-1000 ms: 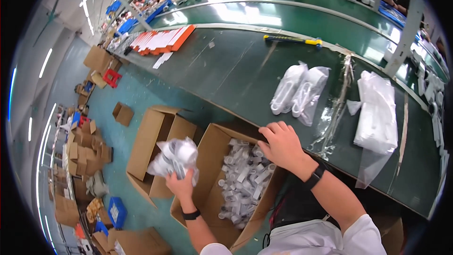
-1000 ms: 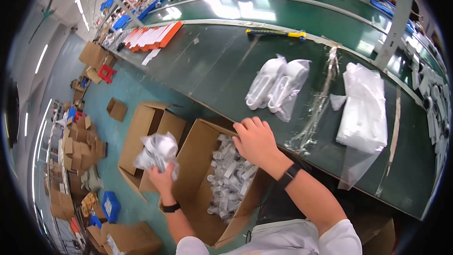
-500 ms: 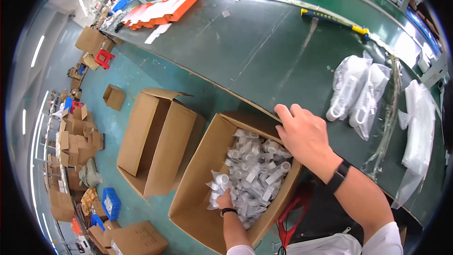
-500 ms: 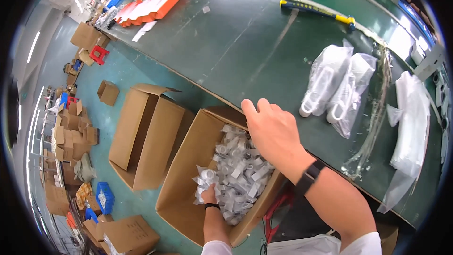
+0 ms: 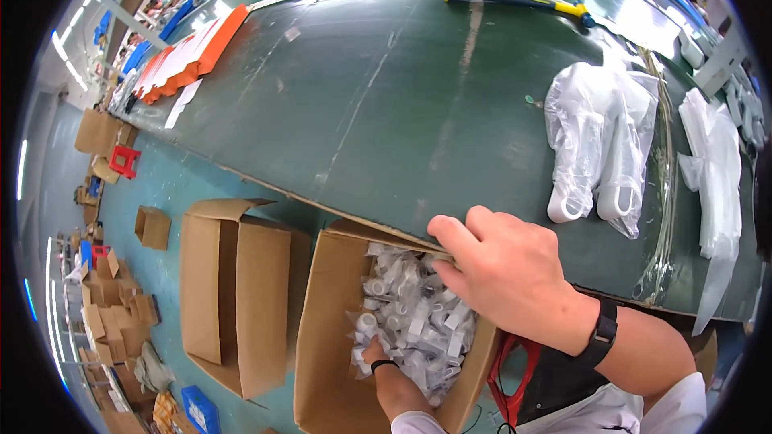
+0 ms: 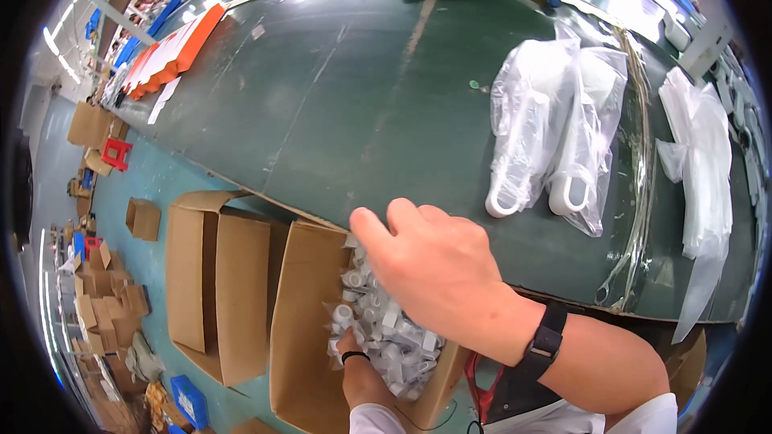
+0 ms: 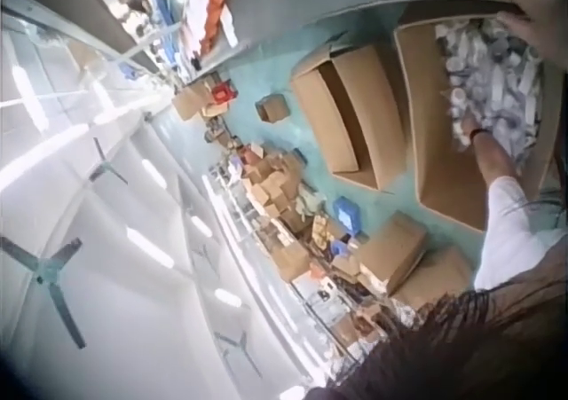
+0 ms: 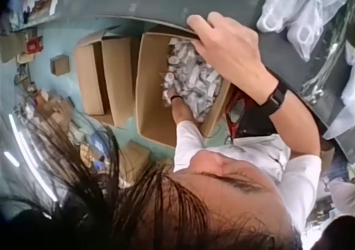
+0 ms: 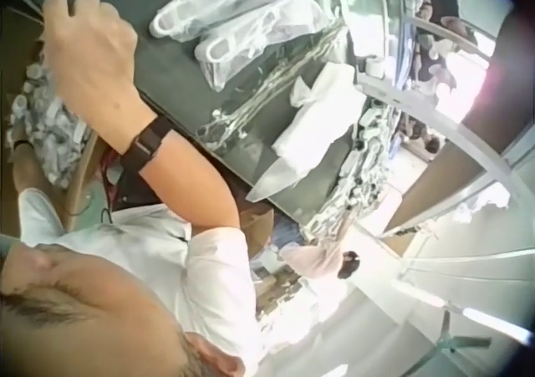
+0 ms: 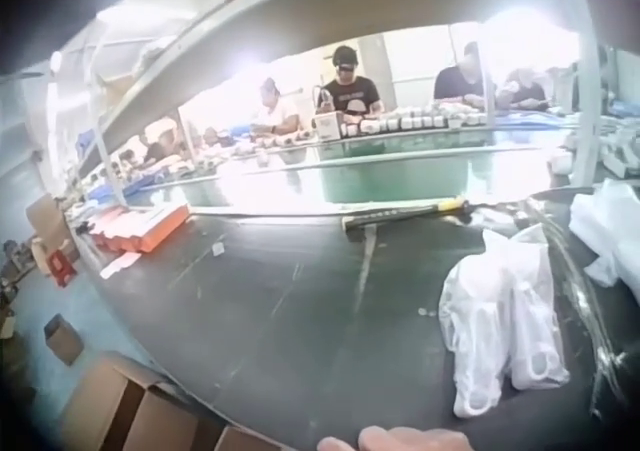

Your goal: Packaging handheld fans into plastic bags and placing them into a collection box on an assembly line.

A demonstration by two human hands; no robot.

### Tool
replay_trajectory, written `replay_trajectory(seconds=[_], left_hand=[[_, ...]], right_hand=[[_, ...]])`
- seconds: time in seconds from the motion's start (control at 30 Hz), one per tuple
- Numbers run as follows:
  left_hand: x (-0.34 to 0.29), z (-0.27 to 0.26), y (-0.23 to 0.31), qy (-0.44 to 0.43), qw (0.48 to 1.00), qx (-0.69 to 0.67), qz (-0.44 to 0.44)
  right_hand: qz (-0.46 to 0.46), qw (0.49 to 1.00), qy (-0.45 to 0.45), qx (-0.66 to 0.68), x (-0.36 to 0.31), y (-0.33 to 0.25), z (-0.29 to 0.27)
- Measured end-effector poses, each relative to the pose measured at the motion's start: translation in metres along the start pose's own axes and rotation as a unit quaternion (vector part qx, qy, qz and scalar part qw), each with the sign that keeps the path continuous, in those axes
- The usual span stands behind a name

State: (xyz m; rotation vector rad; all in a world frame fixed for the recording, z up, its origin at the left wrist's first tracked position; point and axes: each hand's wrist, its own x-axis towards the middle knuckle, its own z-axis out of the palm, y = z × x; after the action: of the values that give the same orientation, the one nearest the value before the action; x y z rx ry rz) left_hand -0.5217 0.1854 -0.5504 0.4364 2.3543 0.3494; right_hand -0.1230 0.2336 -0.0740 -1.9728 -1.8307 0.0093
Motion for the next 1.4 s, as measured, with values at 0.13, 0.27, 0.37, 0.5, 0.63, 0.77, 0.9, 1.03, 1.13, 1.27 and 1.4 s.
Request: replay_trajectory(seconds=[0.13,0.27,0.37,0.5,0.63,0.77,0.9,1.03,1.13,1.27,1.4], left_hand=[[0.015,-0.004,-0.007,0.005,0.998,-0.064,0.006],[-0.011,0.008,0.002,0.015,0.989,0.002,0.144],[-0.018,-0.021,0.002,0.010,0.981,-0.034,0.192],[-0.064,-0.062,0.004,-0.007,0.959,-0.111,0.260],[-0.148,-0.102,0.022,-0.066,0.922,-0.201,0.324],[-0.247,-0.146,0.069,-0.021,0.882,-0.204,0.425],[-0.333,-0.178,0.119,0.017,0.824,-0.201,0.530],[-0.476,-0.182,0.164,-0.106,0.747,-0.240,0.611],[-0.529,-0.152,0.171,-0.250,0.666,-0.222,0.667],[-0.627,-0.113,0.163,-0.348,0.430,-0.054,0.832],[-0.699,-0.058,0.141,-0.364,0.249,0.016,0.897]], right_hand=[[-0.011,1.000,0.002,0.006,0.000,-0.008,-0.003],[-0.010,0.999,0.011,0.039,0.000,-0.001,-0.003],[-0.021,0.998,0.024,0.058,0.000,-0.008,-0.004],[-0.032,0.995,0.038,0.082,0.001,-0.009,-0.002],[-0.012,0.990,0.074,0.115,-0.002,-0.002,-0.001],[0.029,0.975,0.143,0.168,-0.022,0.004,0.004],[0.036,0.959,0.095,0.266,-0.083,-0.016,-0.057],[0.001,0.926,0.135,0.353,-0.159,0.019,-0.131],[0.049,0.910,0.230,0.340,-0.212,0.073,-0.166],[0.225,0.879,0.314,0.279,-0.288,0.144,-0.208],[0.346,0.804,0.375,0.306,-0.341,0.197,-0.228]])
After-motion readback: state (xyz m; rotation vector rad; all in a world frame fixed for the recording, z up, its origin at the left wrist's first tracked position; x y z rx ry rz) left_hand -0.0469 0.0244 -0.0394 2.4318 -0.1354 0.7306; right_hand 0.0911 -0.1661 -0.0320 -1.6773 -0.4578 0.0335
